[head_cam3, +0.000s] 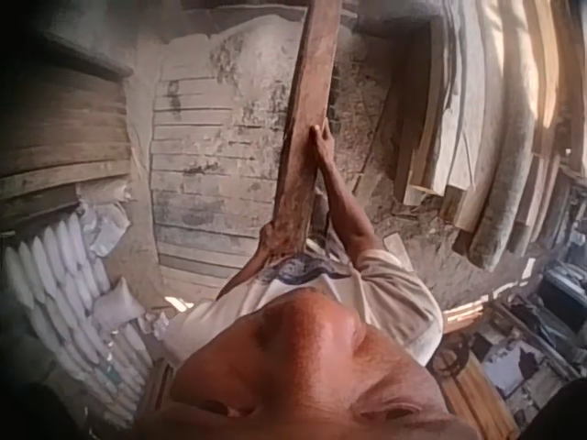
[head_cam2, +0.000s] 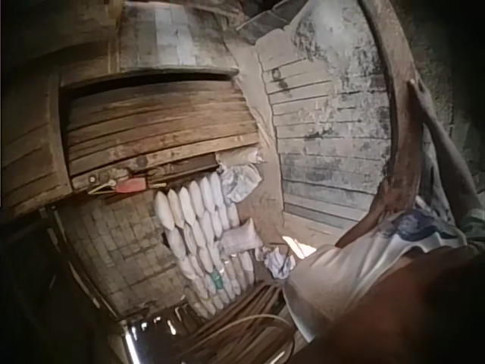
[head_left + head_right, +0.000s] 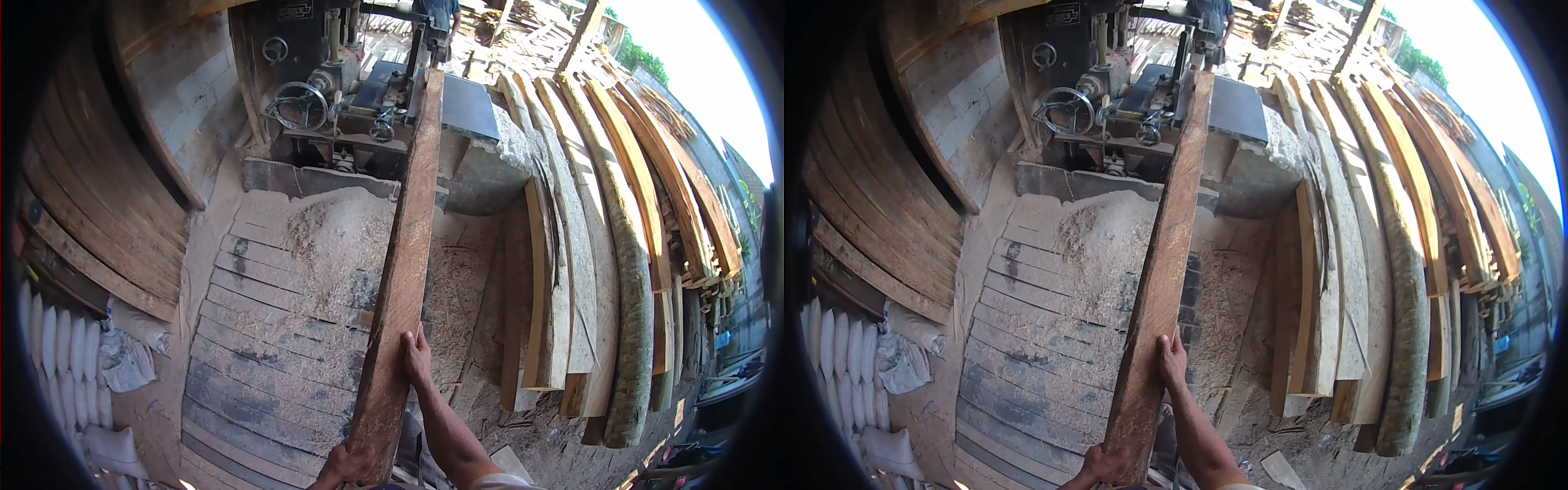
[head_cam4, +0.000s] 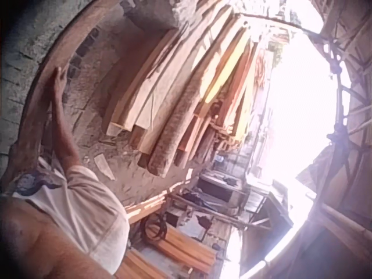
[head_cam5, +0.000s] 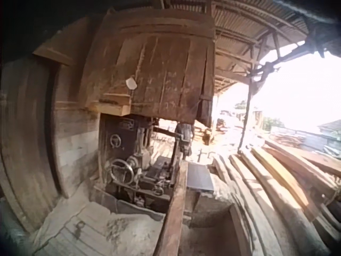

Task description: The person saws long pieces of wood using a large industrial table saw. They measure the wood with a tape measure, adjust the saw machine controls, and feed the wood through the blade by hand.

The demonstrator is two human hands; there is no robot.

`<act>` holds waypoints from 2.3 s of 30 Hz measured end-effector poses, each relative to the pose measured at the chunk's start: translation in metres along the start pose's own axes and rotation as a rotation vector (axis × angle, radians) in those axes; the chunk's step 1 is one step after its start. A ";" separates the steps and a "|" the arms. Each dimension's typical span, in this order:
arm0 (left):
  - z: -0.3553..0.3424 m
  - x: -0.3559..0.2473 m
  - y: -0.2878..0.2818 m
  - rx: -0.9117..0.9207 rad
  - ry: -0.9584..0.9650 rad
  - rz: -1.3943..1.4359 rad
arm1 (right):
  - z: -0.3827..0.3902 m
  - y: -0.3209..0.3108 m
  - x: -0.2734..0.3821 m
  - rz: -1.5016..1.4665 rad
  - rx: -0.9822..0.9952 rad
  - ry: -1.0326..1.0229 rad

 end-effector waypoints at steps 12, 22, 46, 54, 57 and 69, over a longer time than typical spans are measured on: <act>-0.171 -0.294 -0.002 -0.010 0.045 0.132 | -0.286 0.012 0.085 0.119 -0.026 -0.003; -0.370 -0.465 -0.008 -0.032 0.253 0.104 | -0.449 0.018 0.148 0.014 0.062 -0.038; -0.660 -0.948 -0.114 -0.332 1.448 -0.981 | -0.837 0.027 0.328 0.488 -0.079 -0.150; -0.716 -0.907 -0.105 -0.243 1.679 -1.442 | -0.701 0.005 0.184 0.363 0.174 0.193; -0.702 -0.940 -0.140 -0.921 1.186 -0.784 | -0.627 0.001 0.144 0.349 0.129 0.457; -0.779 -0.779 -0.116 -0.185 0.267 1.454 | -0.660 0.000 0.355 0.746 -0.465 -0.393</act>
Point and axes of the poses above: each hand's wrist, its own z-axis away from the middle knuckle, its own y-axis out of the palm, x = y × z, the point moved 7 cm from there along -z, towards the middle knuckle, and after that the axes turned 3 degrees about y, right-handed, at the moved point
